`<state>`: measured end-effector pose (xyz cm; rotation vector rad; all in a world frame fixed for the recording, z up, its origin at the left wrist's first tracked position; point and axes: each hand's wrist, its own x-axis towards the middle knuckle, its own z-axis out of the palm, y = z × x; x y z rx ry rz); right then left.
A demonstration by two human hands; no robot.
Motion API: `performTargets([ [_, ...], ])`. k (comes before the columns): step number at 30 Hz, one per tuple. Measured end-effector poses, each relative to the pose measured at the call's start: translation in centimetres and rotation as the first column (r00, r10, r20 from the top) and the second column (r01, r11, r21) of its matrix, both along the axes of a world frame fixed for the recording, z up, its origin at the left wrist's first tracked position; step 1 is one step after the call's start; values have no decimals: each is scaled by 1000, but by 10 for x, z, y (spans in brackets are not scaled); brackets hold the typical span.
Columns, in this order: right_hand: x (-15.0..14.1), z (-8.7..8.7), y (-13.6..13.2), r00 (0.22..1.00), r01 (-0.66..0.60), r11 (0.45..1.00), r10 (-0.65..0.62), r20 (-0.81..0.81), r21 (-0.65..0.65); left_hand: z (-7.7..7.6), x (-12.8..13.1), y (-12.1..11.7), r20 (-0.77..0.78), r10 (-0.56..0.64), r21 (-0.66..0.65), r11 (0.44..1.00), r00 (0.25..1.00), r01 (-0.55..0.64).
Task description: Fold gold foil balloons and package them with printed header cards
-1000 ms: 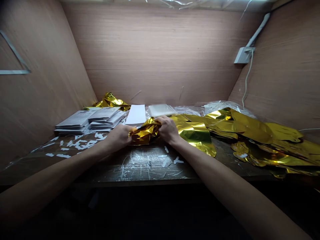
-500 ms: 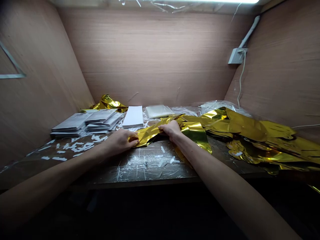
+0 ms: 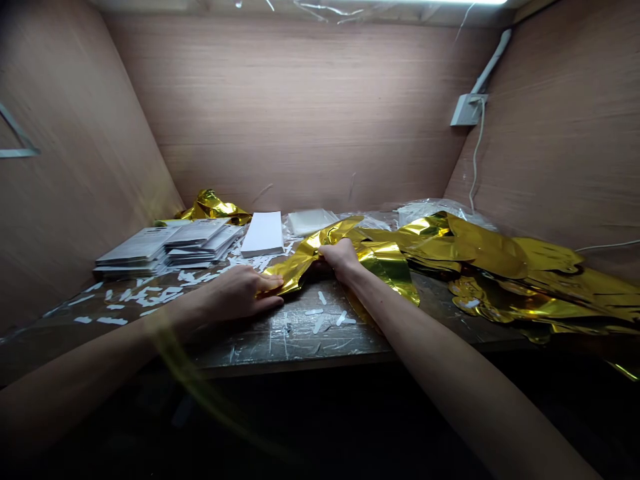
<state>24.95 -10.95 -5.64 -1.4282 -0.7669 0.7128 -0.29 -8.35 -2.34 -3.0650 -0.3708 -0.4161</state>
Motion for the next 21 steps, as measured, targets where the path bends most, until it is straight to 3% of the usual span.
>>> performTargets([
  [5, 1, 2, -1, 999, -29, 999, 29, -24, 20, -1, 4, -1, -75, 26, 127, 992, 997, -16],
  [12, 0, 4, -4, 996, -73, 995, 76, -43, 70, -9, 4, 3, 12, 114, 228, 967, 993, -114],
  [21, 13, -1, 1, 992, 34, 999, -32, 124, -9, -13, 1, 4, 66, 208, 332, 918, 976, -218],
])
